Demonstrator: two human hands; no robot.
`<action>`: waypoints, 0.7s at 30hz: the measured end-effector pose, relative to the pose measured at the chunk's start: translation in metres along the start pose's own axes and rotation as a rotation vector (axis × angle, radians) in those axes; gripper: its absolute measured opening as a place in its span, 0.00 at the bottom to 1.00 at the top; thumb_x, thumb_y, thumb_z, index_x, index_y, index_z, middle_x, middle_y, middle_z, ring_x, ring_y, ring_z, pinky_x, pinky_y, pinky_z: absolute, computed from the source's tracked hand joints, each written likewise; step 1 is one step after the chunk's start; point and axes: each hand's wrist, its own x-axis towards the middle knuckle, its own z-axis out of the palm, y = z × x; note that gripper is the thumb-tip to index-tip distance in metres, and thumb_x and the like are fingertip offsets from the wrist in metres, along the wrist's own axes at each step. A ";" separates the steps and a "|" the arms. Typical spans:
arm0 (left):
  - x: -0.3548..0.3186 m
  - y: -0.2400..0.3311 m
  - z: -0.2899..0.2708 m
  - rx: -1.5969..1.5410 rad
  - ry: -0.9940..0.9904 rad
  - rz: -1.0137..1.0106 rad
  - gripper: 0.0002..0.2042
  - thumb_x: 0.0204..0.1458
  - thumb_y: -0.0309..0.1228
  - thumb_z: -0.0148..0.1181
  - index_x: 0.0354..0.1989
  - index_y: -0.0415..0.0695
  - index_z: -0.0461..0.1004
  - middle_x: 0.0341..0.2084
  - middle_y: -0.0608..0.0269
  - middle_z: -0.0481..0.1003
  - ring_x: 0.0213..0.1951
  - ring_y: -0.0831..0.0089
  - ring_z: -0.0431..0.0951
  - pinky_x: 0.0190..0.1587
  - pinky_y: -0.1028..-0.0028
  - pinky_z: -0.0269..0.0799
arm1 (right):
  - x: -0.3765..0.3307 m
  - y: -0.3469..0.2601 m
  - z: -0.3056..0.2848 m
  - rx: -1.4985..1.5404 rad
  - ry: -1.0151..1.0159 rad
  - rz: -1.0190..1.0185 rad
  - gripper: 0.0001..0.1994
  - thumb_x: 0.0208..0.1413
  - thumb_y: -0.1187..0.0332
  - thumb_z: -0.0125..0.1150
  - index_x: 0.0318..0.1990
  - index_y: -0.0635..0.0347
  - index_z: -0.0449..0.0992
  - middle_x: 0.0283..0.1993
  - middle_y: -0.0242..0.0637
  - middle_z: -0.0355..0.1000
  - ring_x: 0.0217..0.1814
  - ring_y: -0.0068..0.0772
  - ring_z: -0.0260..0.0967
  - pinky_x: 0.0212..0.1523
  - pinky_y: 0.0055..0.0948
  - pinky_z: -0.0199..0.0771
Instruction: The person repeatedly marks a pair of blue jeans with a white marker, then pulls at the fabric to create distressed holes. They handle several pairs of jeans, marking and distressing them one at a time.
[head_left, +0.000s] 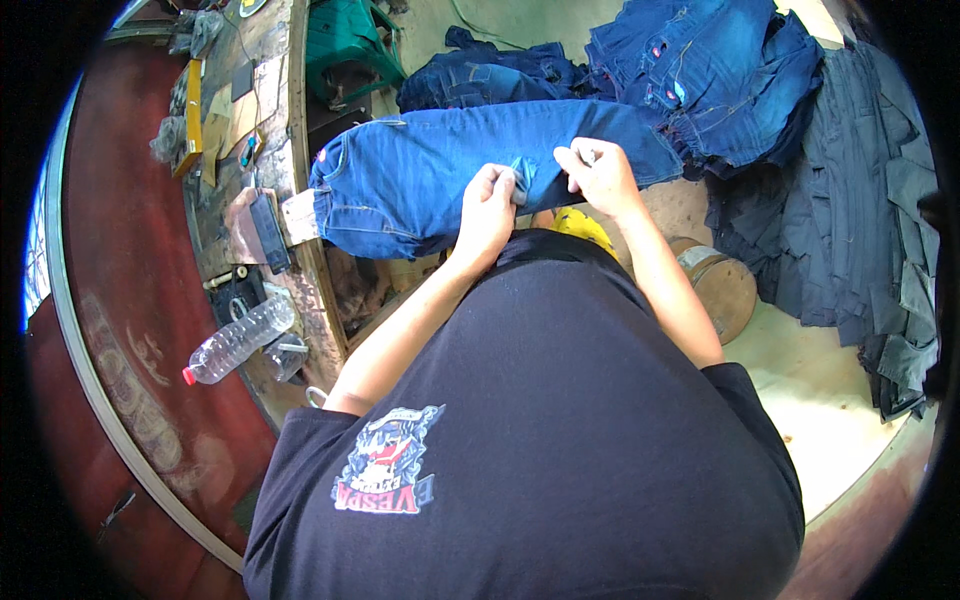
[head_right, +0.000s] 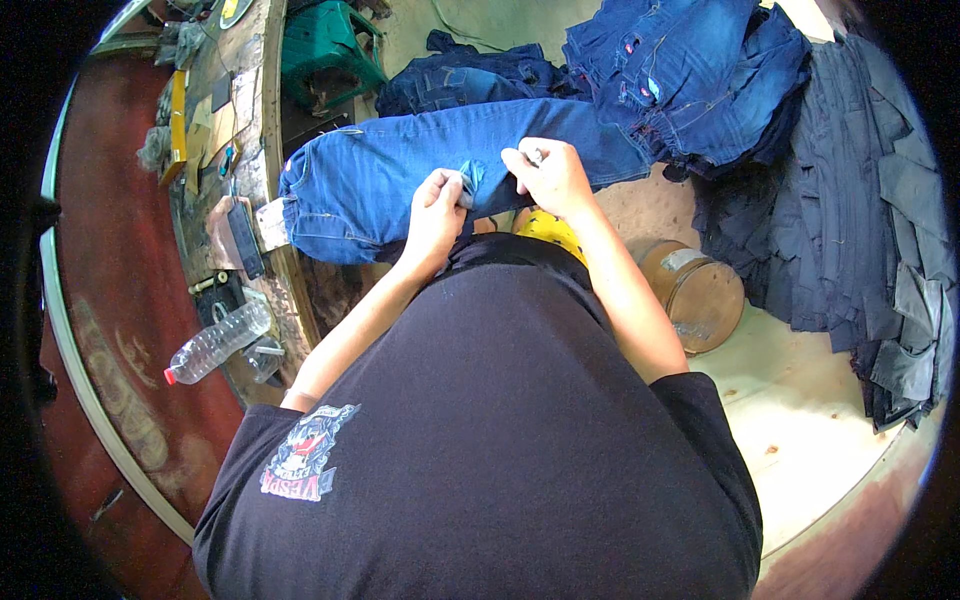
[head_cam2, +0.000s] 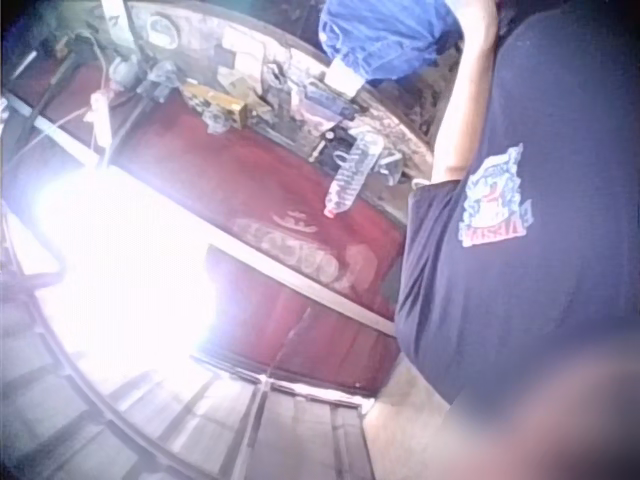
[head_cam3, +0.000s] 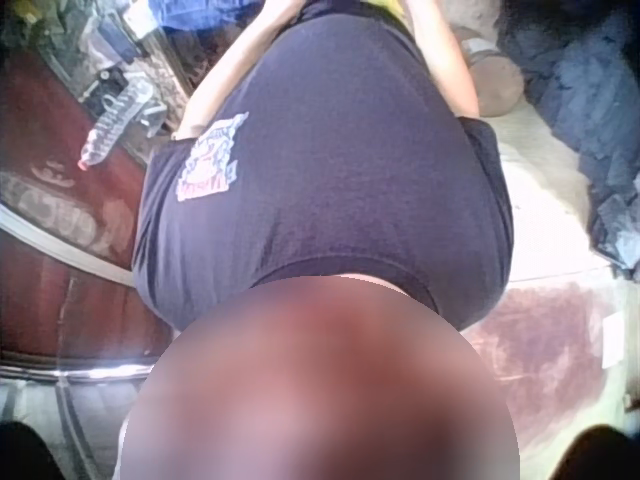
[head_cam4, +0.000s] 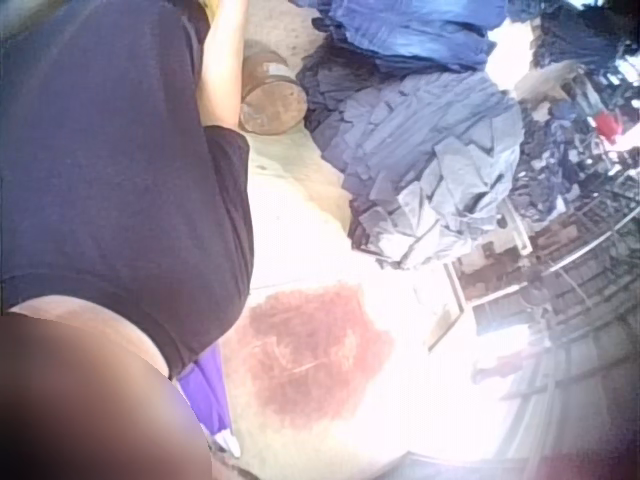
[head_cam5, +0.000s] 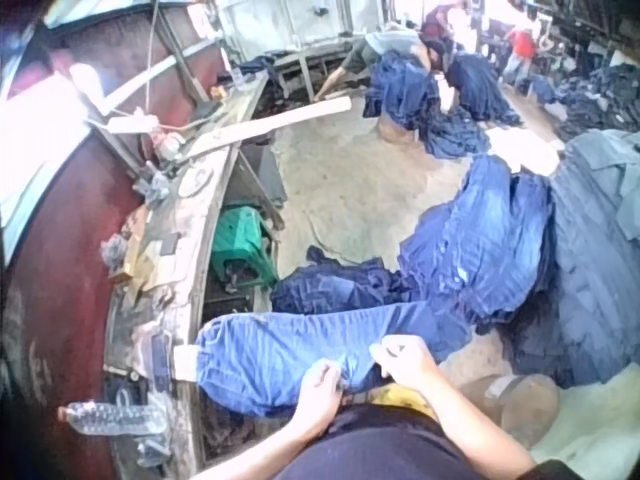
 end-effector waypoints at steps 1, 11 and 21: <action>0.001 0.000 0.002 -0.104 0.072 -0.142 0.11 0.72 0.33 0.60 0.39 0.38 0.80 0.27 0.68 0.77 0.30 0.79 0.73 0.36 0.74 0.69 | 0.000 0.000 0.000 0.001 0.004 -0.003 0.24 0.70 0.62 0.70 0.21 0.54 0.66 0.19 0.24 0.68 0.22 0.15 0.67 0.27 0.26 0.65; 0.021 -0.011 0.017 0.041 0.191 -0.017 0.12 0.73 0.36 0.57 0.38 0.43 0.78 0.22 0.76 0.68 0.24 0.84 0.65 0.29 0.75 0.62 | 0.000 0.000 0.000 0.031 0.008 0.020 0.24 0.70 0.62 0.70 0.21 0.53 0.66 0.19 0.23 0.67 0.23 0.14 0.67 0.26 0.26 0.64; 0.018 -0.004 0.013 0.175 -0.009 0.059 0.15 0.71 0.35 0.58 0.31 0.39 0.76 0.22 0.73 0.70 0.27 0.81 0.64 0.33 0.72 0.63 | 0.002 0.004 -0.005 0.091 -0.014 -0.007 0.24 0.69 0.62 0.71 0.20 0.53 0.67 0.19 0.23 0.68 0.22 0.14 0.66 0.25 0.25 0.63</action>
